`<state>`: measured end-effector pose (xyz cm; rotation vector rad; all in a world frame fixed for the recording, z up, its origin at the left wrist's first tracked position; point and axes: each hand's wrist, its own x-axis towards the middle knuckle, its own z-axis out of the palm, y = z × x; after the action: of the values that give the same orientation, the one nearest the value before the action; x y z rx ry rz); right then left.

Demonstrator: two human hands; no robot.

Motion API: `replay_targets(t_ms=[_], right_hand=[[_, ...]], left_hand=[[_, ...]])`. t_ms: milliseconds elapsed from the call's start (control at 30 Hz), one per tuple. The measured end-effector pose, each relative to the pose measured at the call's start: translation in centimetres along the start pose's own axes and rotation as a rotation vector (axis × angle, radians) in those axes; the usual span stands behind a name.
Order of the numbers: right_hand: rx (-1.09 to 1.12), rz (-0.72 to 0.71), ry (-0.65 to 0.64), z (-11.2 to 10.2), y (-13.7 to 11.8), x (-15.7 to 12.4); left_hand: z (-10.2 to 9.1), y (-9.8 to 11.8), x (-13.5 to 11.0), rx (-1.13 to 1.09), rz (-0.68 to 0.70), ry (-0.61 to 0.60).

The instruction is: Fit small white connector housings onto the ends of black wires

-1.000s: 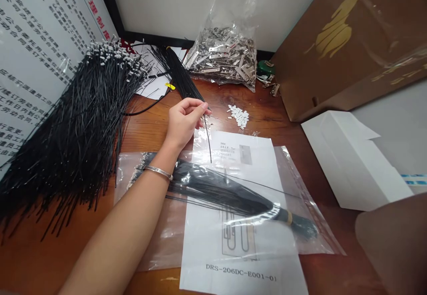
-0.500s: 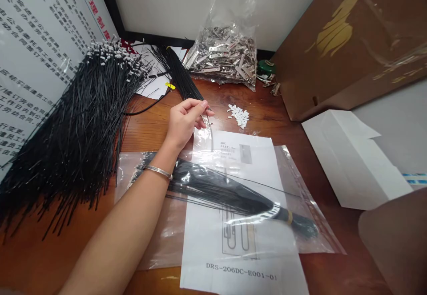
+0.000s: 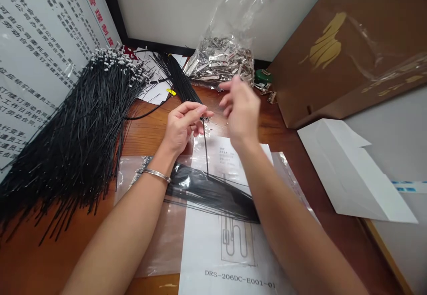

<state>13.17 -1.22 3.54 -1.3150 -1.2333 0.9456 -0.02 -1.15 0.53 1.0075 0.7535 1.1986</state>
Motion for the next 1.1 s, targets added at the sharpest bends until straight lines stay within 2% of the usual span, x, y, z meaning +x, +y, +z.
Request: replay_targets(t_ms=[67, 133, 200, 267, 333, 400, 467, 567, 633, 667, 733, 800, 833, 1000, 1033, 1100], right_hand=[[0.079, 0.025, 0.01, 1.1, 0.8, -1.1], [0.176, 0.106, -0.099, 1.9, 1.7, -1.9], [0.256, 0.141, -0.092, 2.3, 2.3, -2.0], [0.307, 0.093, 0.009, 2.5, 2.7, -1.9], [0.349, 0.019, 0.093, 2.5, 2.7, -1.8], [0.41, -0.044, 0.083, 2.5, 2.6, -2.0], [0.464, -0.085, -0.044, 2.4, 2.5, -2.4], [0.466, -0.086, -0.338, 2.5, 2.4, -3.0], [0.466, -0.067, -0.43, 2.5, 2.4, -3.2], [0.474, -0.057, -0.403, 2.5, 2.5, -3.2], [0.492, -0.029, -0.214, 2.6, 2.5, -2.9], [0.478, 0.026, 0.001, 2.7, 2.5, -2.5], [0.461, 0.065, 0.049, 2.7, 2.5, -2.3], [0.455, 0.214, 0.06, 2.3, 2.5, -1.6], [0.457, 0.228, 0.082, 2.2, 2.5, -1.5], [0.435, 0.227, 0.117, 1.9, 2.6, -1.4]], left_hand=[[-0.1, 0.1, -0.3, -0.018, -0.053, -0.142], [-0.2, 0.2, -0.4, -0.034, -0.088, -0.28], [-0.2, 0.3, -0.4, -0.048, -0.104, -0.34], [-0.1, 0.4, -0.3, -0.078, -0.102, -0.263], [0.0, 0.4, 0.1, -0.111, -0.097, -0.075], [0.1, 0.3, 0.4, -0.086, -0.109, 0.116], [0.2, 0.0, 0.6, 0.002, -0.115, 0.203], [0.2, -0.5, 0.6, 0.1, -0.132, 0.166], [0.2, -0.6, 0.6, 0.095, -0.103, 0.202], [0.2, -0.5, 0.6, 0.082, -0.074, 0.231], [0.1, -0.4, 0.5, 0.056, -0.015, 0.252], [0.2, -0.1, 0.4, 0.067, 0.011, 0.195], [0.2, 0.0, 0.3, 0.092, 0.013, 0.14], [0.4, 0.0, -0.4, 0.273, -0.011, -0.148], [0.4, -0.1, -0.4, 0.298, -0.008, -0.165], [0.4, -0.4, -0.2, 0.32, 0.02, -0.097]])
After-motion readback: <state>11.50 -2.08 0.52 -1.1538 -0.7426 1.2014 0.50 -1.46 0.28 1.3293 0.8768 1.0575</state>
